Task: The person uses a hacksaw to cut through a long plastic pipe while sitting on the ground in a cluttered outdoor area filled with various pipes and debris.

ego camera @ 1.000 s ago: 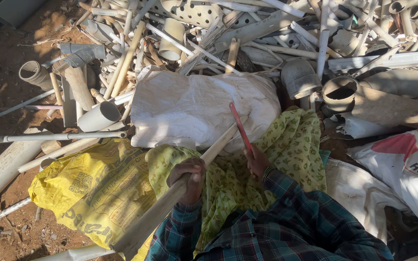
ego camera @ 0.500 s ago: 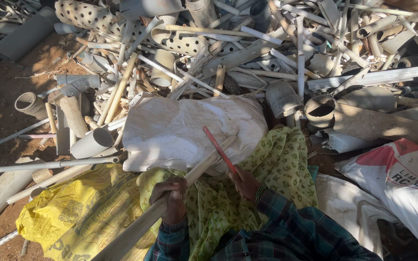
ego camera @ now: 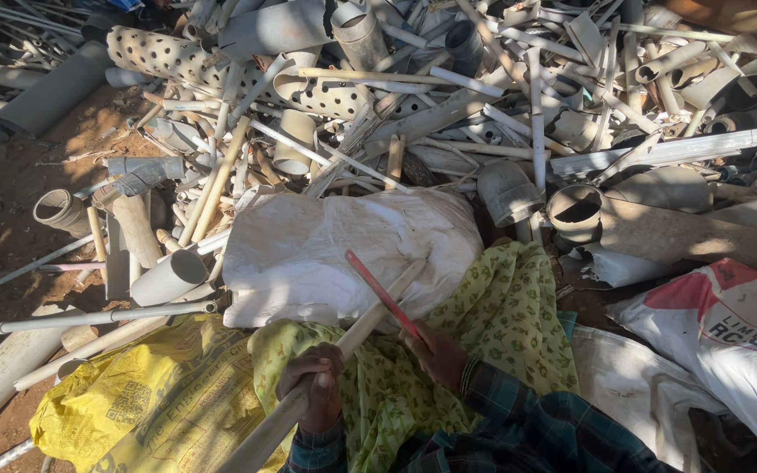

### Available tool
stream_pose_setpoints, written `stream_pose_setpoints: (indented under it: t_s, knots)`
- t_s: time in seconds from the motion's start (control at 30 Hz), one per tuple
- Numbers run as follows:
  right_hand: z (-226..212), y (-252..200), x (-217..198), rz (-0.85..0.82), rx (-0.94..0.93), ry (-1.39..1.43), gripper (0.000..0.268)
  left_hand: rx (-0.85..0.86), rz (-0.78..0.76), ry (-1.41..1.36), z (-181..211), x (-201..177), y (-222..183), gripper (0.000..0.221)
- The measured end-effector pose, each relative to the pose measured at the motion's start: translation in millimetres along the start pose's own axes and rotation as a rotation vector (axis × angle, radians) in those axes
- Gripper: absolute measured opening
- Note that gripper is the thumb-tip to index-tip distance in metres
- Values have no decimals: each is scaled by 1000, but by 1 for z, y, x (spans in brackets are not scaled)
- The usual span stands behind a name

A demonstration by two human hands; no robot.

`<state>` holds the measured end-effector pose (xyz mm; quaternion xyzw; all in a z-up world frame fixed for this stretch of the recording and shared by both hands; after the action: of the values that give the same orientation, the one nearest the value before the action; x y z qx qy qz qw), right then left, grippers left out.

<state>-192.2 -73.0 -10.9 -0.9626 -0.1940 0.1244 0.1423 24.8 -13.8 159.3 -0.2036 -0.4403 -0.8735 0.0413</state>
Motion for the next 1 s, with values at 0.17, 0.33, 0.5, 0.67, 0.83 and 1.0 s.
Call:
stream_pose_setpoints:
  t_s: [0.17, 0.33, 0.5, 0.67, 0.83, 1.0]
  knots:
    - [-26, -38, 40, -21, -293, -140, 41, 7, -28, 79, -3, 15, -4, 14]
    - [2, -6, -4, 65, 132, -17, 41, -10, 107, -23, 0, -8, 1, 14]
    - [-18, -47, 33, -78, -230, -57, 37, 10, 13, 0, 0, 3, 2, 14]
    - [-20, -36, 25, 32, -109, 51, 39, -6, 37, 66, -1, 6, -6, 16]
    - [0, -19, -3, 18, 190, 15, 43, -10, 20, -8, -6, 1, -5, 21]
    - [-28, -48, 26, -57, -263, -25, 38, -57, 39, 83, -35, 16, -17, 32]
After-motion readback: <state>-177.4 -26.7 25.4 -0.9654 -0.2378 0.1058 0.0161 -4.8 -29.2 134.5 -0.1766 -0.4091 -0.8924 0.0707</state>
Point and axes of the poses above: each hand's wrist, its own y-axis towards the middle knuckle, its own x-axis out of the palm, z = x × y, the point moved 8 cm from there along y, towards the middle knuckle, and after that the axes turned 7 degrees about x, right-handed, at the moved point
